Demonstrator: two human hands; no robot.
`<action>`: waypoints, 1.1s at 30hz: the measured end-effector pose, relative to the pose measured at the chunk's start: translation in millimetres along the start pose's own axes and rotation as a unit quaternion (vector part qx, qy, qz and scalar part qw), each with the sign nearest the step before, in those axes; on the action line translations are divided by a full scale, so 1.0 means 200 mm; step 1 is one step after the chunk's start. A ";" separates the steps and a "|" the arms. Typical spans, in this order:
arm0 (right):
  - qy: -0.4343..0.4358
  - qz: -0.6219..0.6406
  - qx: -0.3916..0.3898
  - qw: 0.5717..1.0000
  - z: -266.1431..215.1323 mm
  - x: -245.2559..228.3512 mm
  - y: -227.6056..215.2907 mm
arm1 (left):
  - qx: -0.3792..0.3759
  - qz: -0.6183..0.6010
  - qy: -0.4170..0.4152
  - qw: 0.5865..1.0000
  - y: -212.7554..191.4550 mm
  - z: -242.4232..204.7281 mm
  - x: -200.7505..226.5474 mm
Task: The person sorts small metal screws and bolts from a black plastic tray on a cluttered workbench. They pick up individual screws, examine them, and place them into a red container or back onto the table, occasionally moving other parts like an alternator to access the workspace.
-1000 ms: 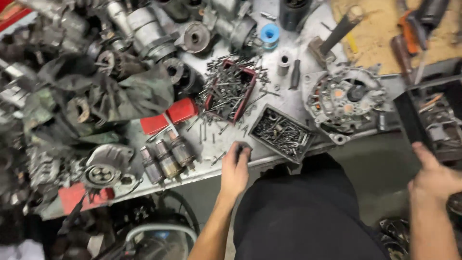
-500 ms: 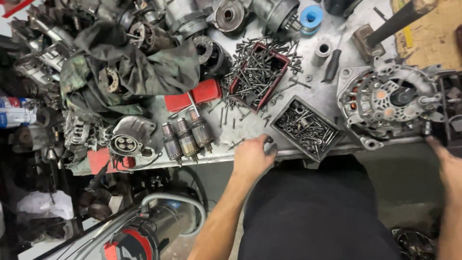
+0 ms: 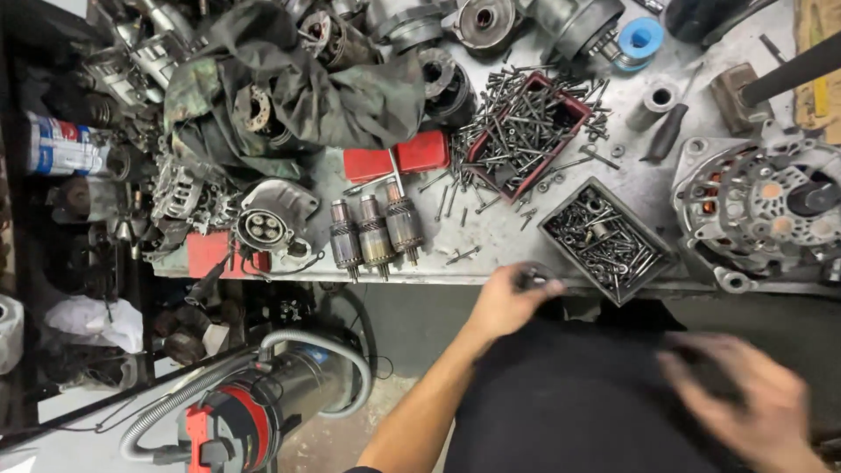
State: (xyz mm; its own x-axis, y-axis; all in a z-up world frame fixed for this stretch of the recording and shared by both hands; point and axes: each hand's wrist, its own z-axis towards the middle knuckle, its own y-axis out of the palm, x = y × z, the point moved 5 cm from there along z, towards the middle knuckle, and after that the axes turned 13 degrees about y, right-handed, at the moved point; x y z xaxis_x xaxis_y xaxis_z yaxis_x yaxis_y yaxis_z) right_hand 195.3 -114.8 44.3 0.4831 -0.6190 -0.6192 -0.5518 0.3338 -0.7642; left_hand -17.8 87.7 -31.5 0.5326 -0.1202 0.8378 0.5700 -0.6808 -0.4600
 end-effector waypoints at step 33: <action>-0.013 0.169 -0.105 0.980 0.03 -0.06 0.22 | 0.155 0.435 0.098 0.881 -0.24 0.00 -0.33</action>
State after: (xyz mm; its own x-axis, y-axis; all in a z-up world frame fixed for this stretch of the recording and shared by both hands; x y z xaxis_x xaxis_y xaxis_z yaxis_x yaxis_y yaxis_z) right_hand 169.8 -88.0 16.0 0.2636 -0.4790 -0.8373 -0.8098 0.3618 -0.4619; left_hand -80.6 128.5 -64.7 0.7516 -0.6428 0.1479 0.1584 -0.0418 -0.9865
